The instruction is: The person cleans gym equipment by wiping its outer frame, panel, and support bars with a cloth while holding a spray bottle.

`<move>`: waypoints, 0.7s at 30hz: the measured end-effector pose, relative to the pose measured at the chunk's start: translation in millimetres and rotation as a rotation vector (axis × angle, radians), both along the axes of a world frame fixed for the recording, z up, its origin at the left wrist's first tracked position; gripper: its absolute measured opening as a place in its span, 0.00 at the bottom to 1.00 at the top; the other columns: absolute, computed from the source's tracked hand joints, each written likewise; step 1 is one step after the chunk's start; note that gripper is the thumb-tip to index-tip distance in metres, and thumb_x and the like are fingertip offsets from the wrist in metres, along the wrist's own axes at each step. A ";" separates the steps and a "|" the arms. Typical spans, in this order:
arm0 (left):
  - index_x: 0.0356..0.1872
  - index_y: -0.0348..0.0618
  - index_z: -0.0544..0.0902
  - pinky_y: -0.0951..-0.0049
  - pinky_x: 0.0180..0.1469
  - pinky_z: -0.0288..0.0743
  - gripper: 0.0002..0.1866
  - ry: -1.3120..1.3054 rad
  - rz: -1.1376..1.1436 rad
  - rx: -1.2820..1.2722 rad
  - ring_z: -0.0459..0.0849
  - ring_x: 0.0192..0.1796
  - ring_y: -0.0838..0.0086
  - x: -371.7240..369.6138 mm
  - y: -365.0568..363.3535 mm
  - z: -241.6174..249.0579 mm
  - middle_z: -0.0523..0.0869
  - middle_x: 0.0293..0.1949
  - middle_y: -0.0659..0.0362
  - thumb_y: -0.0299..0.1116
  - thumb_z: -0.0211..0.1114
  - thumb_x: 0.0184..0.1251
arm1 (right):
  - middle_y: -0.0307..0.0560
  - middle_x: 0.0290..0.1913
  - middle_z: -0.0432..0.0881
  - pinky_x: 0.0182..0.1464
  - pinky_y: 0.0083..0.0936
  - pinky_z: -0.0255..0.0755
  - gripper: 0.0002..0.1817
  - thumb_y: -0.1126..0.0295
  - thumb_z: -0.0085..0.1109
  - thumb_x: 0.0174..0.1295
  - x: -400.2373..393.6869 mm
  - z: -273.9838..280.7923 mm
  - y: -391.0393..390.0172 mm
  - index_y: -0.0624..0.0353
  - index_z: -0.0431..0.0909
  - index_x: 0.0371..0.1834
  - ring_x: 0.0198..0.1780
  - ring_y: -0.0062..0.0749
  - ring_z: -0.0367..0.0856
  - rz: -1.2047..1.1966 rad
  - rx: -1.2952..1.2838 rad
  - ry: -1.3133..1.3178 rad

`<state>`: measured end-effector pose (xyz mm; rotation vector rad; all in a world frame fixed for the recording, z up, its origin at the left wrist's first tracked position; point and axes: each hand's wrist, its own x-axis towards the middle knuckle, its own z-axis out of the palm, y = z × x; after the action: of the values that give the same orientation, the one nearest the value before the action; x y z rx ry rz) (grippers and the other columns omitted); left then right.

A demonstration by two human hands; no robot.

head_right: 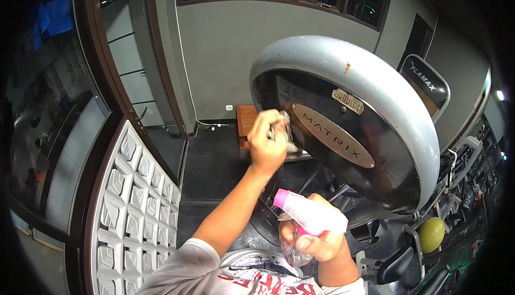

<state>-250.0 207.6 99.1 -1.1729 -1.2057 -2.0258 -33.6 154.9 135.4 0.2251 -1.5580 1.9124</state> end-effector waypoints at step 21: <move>0.36 0.34 0.84 0.67 0.45 0.82 0.05 0.076 -0.009 0.030 0.90 0.40 0.60 -8.3 -4.3 23.2 0.88 0.36 0.50 0.17 0.71 0.62 | 0.54 0.28 0.81 0.31 0.26 0.78 0.23 0.66 0.73 0.62 -0.3 -5.9 -7.8 0.73 0.71 0.48 0.27 0.29 0.80 0.030 -0.019 -0.036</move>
<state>-258.2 203.3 122.3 -1.2312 -1.1323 -1.9802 -34.0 147.1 129.5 0.2079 -1.5679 1.9639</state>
